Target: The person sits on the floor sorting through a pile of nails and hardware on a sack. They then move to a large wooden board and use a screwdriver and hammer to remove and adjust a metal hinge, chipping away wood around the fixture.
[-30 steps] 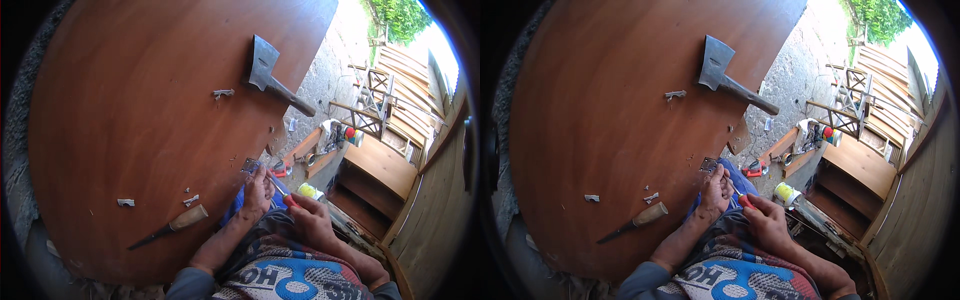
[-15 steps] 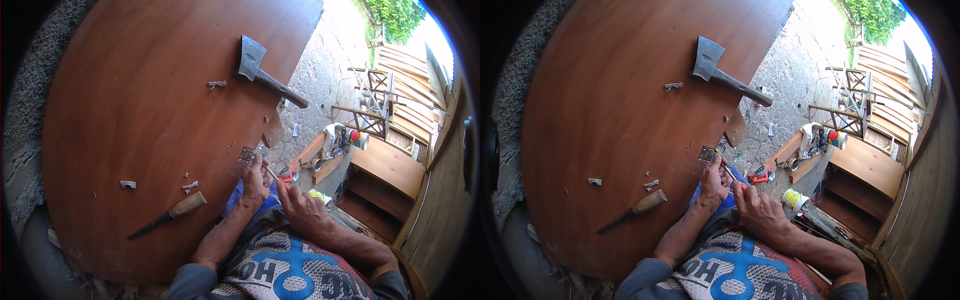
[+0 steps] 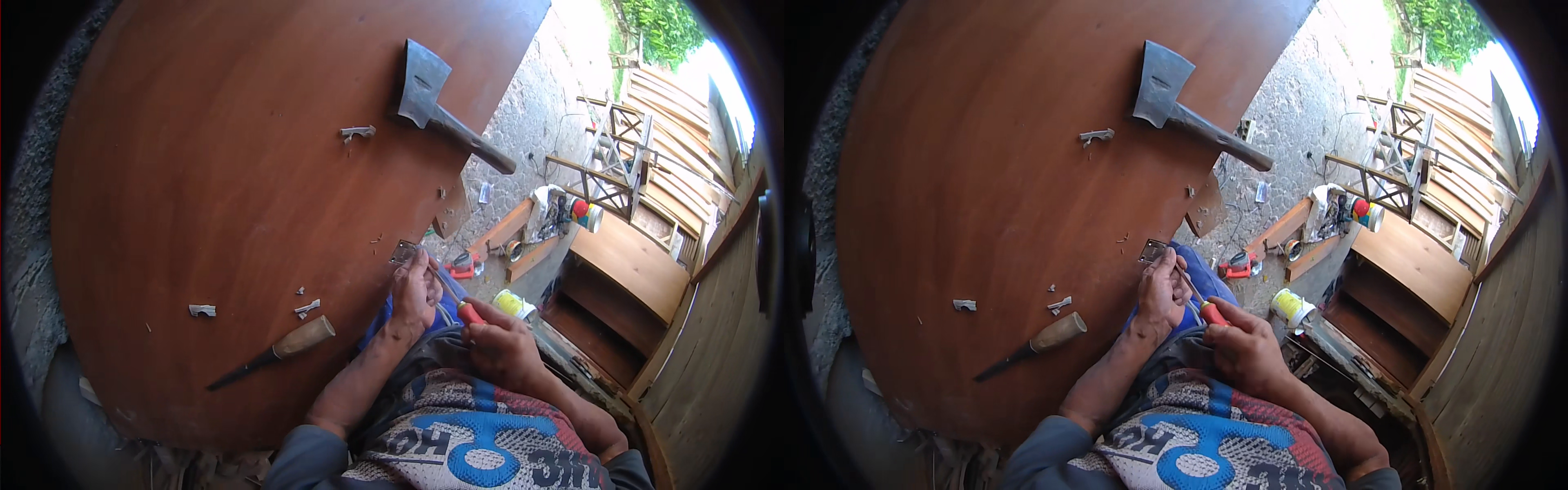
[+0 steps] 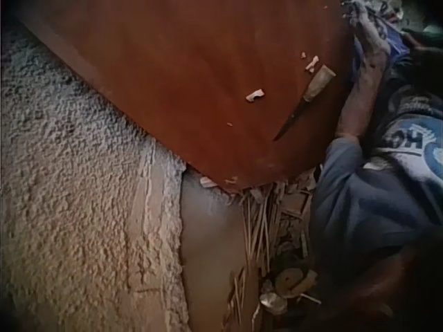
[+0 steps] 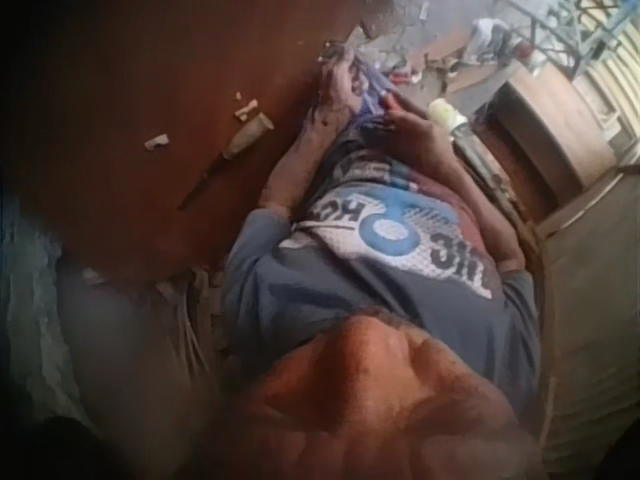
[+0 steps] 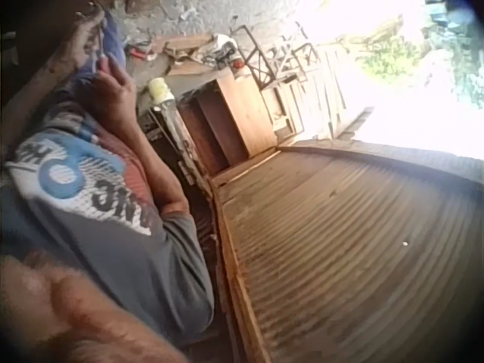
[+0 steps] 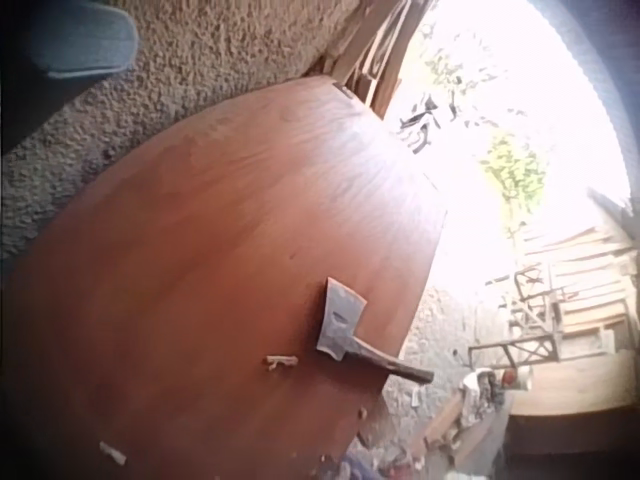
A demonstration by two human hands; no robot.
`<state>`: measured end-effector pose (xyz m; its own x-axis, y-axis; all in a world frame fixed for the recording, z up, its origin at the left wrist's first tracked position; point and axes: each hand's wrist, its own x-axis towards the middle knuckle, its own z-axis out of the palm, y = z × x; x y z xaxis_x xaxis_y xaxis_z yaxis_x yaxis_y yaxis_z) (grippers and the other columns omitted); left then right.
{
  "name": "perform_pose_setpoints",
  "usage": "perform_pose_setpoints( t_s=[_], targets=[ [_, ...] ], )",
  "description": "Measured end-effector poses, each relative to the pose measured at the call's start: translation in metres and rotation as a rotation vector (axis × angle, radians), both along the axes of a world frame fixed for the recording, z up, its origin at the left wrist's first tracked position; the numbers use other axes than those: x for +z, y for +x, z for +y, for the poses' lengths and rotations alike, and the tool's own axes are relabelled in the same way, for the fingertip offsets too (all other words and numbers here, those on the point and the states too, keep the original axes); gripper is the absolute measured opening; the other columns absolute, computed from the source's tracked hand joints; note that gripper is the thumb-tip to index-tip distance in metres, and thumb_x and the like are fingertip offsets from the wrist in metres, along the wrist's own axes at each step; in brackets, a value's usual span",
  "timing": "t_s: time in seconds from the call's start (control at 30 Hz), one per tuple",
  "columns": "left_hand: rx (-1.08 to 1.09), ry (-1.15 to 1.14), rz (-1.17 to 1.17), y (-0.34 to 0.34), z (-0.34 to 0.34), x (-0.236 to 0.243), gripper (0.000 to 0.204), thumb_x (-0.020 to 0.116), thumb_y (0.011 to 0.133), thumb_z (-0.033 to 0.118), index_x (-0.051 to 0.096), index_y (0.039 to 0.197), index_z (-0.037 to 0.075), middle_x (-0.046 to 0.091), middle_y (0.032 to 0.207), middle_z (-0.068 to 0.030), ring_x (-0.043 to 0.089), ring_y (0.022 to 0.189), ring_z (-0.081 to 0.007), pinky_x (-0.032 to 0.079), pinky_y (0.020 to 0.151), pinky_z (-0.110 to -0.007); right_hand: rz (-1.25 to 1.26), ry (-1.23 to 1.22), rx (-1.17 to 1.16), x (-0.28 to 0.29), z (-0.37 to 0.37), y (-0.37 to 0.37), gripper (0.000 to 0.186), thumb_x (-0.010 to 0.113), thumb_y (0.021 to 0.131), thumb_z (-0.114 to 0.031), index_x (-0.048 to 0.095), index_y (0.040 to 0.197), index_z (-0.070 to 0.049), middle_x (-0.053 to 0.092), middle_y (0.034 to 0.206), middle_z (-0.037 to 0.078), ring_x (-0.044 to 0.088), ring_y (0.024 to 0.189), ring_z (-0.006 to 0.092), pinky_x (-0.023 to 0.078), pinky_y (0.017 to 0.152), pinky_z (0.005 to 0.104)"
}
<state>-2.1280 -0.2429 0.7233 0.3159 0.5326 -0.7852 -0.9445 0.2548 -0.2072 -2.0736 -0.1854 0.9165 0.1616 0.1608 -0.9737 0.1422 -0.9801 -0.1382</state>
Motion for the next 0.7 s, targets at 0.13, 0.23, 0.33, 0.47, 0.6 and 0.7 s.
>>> perform_pose_setpoints(
  t_s=[0.13, 0.23, 0.33, 0.47, 0.6, 0.7],
  targets=[
    [0.016, 0.022, 0.087, 0.012, 0.001, -0.003, 0.031, 0.051, 0.103, 0.032, 0.054, 0.081, 0.01, 0.032, 0.053, 0.0052, 0.029, 0.04, -0.0065, 0.025, 0.037, -0.024, 0.214, 0.034, -0.199, -0.005, -0.018, 0.029, 0.055, 0.061, 0.092, -0.014, 0.044, 0.143, -0.001, 0.065, 0.096, 0.009, 0.058, 0.064, 0.0107, 0.046, 0.052, 0.0263],
    [0.04, 0.014, 0.092, 0.014, 0.004, -0.004, 0.031, 0.051, 0.103, 0.032, 0.054, 0.082, 0.01, 0.031, 0.053, 0.0055, 0.029, 0.04, -0.0064, 0.025, 0.037, -0.025, -0.04, 0.446, 0.86, -0.023, -0.036, 0.038, 0.063, 0.066, 0.09, -0.022, 0.041, 0.144, -0.002, 0.064, 0.1, 0.013, 0.066, 0.074, 0.0231, 0.052, 0.059, 0.0385],
    [0.07, 0.026, 0.076, 0.01, 0.004, -0.003, 0.03, 0.05, 0.104, 0.032, 0.055, 0.084, 0.01, 0.032, 0.055, 0.0057, 0.03, 0.041, -0.0067, 0.026, 0.038, -0.025, -0.438, 0.363, 1.882, 0.008, -0.022, -0.008, 0.075, 0.073, 0.085, -0.034, 0.038, 0.145, -0.005, 0.062, 0.108, 0.016, 0.067, 0.089, 0.0333, 0.054, 0.067, 0.0467],
    [0.098, 0.1, -0.09, 0.006, -0.003, 0.0, 0.028, 0.05, 0.104, 0.031, 0.055, 0.087, 0.008, 0.031, 0.056, 0.0053, 0.031, 0.043, -0.0069, 0.028, 0.04, -0.025, -0.391, 0.345, 1.844, 0.002, -0.024, -0.001, 0.077, 0.075, 0.079, -0.035, 0.042, 0.141, -0.006, 0.061, 0.101, 0.02, 0.066, 0.085, 0.039, 0.052, 0.064, 0.0487],
    [0.12, 0.12, -0.18, 0.01, -0.017, -0.006, 0.027, 0.052, 0.103, 0.029, 0.056, 0.088, 0.007, 0.03, 0.055, 0.0051, 0.031, 0.043, -0.007, 0.029, 0.041, -0.025, -0.383, 0.252, 1.863, 0.004, -0.016, -0.014, 0.064, 0.068, 0.083, -0.024, 0.045, 0.14, -0.006, 0.061, 0.096, 0.02, 0.066, 0.083, 0.0382, 0.052, 0.066, 0.0481],
    [0.098, 0.079, -0.143, 0.009, -0.018, -0.002, 0.027, 0.052, 0.103, 0.028, 0.056, 0.086, 0.007, 0.031, 0.054, 0.005, 0.032, 0.042, -0.0071, 0.03, 0.04, -0.024, -0.285, 0.325, 1.69, 0.003, -0.01, -0.008, 0.056, 0.063, 0.085, -0.015, 0.048, 0.138, -0.003, 0.063, 0.099, 0.02, 0.065, 0.082, 0.0364, 0.053, 0.07, 0.0441]
  ],
)
